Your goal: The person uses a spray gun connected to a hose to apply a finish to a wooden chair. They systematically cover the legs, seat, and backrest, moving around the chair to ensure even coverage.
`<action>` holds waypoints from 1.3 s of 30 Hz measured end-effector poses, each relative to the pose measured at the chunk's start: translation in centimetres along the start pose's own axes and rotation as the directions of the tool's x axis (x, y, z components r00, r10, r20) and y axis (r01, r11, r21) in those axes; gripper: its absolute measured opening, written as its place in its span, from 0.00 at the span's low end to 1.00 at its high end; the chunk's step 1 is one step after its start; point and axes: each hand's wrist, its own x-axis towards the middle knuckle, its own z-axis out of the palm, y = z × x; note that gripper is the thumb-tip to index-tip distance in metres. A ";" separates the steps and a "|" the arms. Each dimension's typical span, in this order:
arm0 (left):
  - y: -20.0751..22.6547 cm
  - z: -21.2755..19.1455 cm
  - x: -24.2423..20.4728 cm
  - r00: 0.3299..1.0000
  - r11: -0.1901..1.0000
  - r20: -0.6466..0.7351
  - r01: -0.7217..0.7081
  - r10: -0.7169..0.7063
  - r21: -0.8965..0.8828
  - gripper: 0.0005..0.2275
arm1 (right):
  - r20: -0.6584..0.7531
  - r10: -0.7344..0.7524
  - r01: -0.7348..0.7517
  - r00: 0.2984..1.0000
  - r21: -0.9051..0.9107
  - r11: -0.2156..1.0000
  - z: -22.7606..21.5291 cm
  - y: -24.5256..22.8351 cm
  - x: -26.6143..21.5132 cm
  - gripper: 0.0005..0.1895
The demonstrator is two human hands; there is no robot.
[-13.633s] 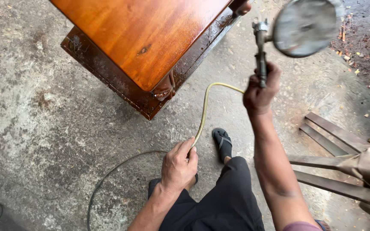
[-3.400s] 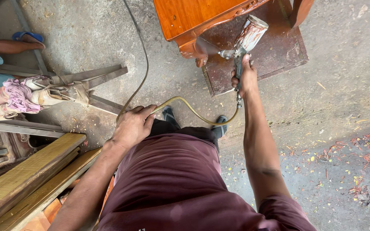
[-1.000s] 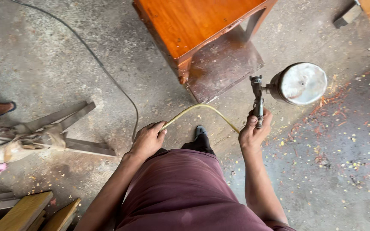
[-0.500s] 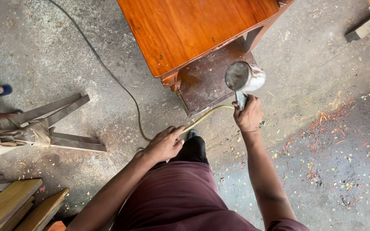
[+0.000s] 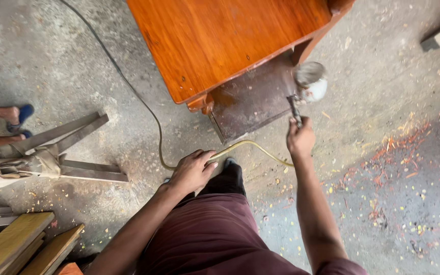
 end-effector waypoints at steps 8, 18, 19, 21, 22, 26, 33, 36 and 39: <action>-0.5 -8.5 -4.6 0.970 0.984 -0.217 0.077 -0.112 -0.163 0.09 | -0.344 -0.190 0.381 0.919 0.656 0.652 -15.6 -8.2 -7.7 0.25; -5.4 -17.5 -5.1 0.875 0.957 -0.466 -0.233 0.130 -0.171 0.11 | -0.372 -0.058 0.291 0.926 0.610 0.737 -23.7 -22.4 -17.0 0.35; -6.3 -18.5 -4.6 0.855 0.952 -0.491 -0.268 0.165 -0.147 0.11 | -0.378 -0.070 0.298 0.923 0.588 0.752 -23.8 -23.7 -17.7 0.35; -8.6 -20.3 -3.4 0.851 0.940 -0.490 -0.303 0.191 -0.160 0.11 | -0.364 -0.031 0.246 0.931 0.562 0.790 -22.5 -26.2 -18.7 0.33; -10.0 -21.4 -3.0 0.853 0.934 -0.481 -0.316 0.203 -0.167 0.12 | -0.350 0.025 0.187 0.936 0.557 0.809 -22.1 -27.5 -19.1 0.32; -14.7 -26.5 -0.6 0.928 0.943 -0.344 -0.236 0.146 -0.236 0.11 | -0.335 0.135 0.076 0.932 0.547 0.834 -18.9 -33.1 -21.3 0.27; -17.4 -35.0 4.6 0.924 0.893 -0.090 -0.382 0.372 -0.239 0.14 | -0.382 0.283 -0.062 0.880 0.498 0.865 -15.0 -42.0 -25.5 0.30; -17.8 -35.8 7.5 0.867 0.839 0.002 -0.482 0.499 -0.254 0.14 | -0.436 0.245 -0.005 0.866 0.482 0.876 -13.8 -42.7 -28.3 0.33; -17.9 -34.8 10.0 0.795 0.774 0.034 -0.579 0.606 -0.257 0.11 | -0.446 0.479 -0.137 0.756 0.607 0.783 -12.4 -42.2 -31.1 0.32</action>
